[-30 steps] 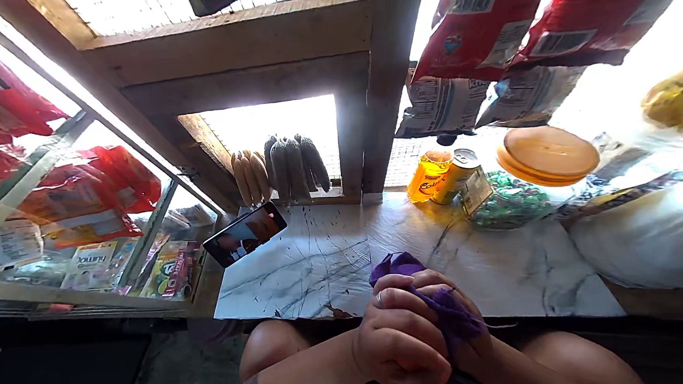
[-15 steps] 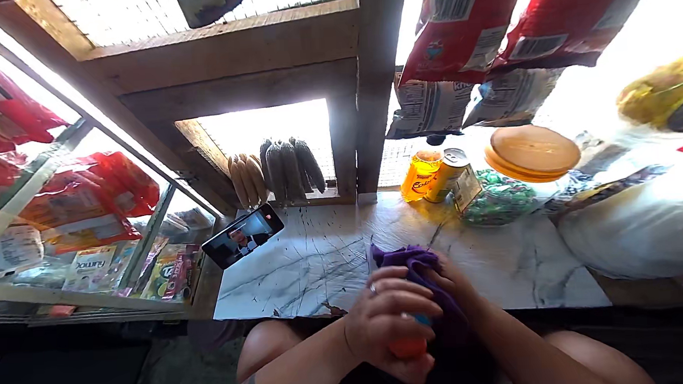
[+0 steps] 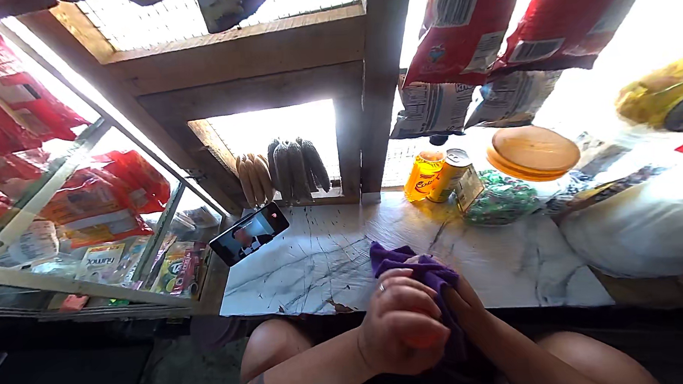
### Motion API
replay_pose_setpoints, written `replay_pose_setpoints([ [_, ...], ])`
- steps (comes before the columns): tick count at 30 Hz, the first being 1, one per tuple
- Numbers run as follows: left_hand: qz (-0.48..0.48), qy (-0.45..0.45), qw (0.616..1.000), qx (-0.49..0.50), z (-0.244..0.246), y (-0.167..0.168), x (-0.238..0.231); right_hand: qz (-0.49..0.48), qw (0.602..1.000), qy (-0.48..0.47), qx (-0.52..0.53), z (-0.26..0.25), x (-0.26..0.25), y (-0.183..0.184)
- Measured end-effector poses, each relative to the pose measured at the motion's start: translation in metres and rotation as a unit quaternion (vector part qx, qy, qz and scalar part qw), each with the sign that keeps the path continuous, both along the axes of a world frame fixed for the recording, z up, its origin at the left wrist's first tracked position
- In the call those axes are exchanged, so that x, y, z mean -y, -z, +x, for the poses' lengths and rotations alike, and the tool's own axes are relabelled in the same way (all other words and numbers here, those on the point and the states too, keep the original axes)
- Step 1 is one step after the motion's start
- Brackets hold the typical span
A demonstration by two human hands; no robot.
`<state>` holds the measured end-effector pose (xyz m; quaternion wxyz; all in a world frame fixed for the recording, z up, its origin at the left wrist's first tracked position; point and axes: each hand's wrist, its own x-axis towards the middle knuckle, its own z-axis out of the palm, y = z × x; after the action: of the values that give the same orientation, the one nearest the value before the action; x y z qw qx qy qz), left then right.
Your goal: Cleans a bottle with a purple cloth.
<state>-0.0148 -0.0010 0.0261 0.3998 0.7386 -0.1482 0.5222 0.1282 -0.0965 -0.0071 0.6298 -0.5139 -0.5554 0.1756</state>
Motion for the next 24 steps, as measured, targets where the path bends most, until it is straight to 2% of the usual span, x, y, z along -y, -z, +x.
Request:
replay_pose_setpoints([
  [5, 0.089, -0.001, 0.996, 0.02, 0.001, 0.005, 0.007, 0.085, 0.993, -0.08, 0.024, -0.008, 0.011, -0.014],
  [11, 0.15, 0.026, 0.988, -0.009, -0.001, 0.01, 0.001, 0.052, 0.993, -0.096, 0.043, 0.017, -0.01, 0.003],
  [16, 0.161, 0.061, 0.985, -0.018, -0.002, 0.01, -0.002, -0.004, 0.998, -0.033, 0.059, 0.034, -0.021, 0.018],
  [20, 0.142, 0.026, 0.989, -0.036, -0.003, 0.01, -0.008, -0.075, 0.994, 0.057, 0.056, 0.044, -0.025, 0.025],
  [24, 0.057, -0.03, 0.997, -0.048, -0.002, 0.008, -0.012, -0.014, 0.992, 0.102, 0.075, 0.029, -0.021, 0.015],
])
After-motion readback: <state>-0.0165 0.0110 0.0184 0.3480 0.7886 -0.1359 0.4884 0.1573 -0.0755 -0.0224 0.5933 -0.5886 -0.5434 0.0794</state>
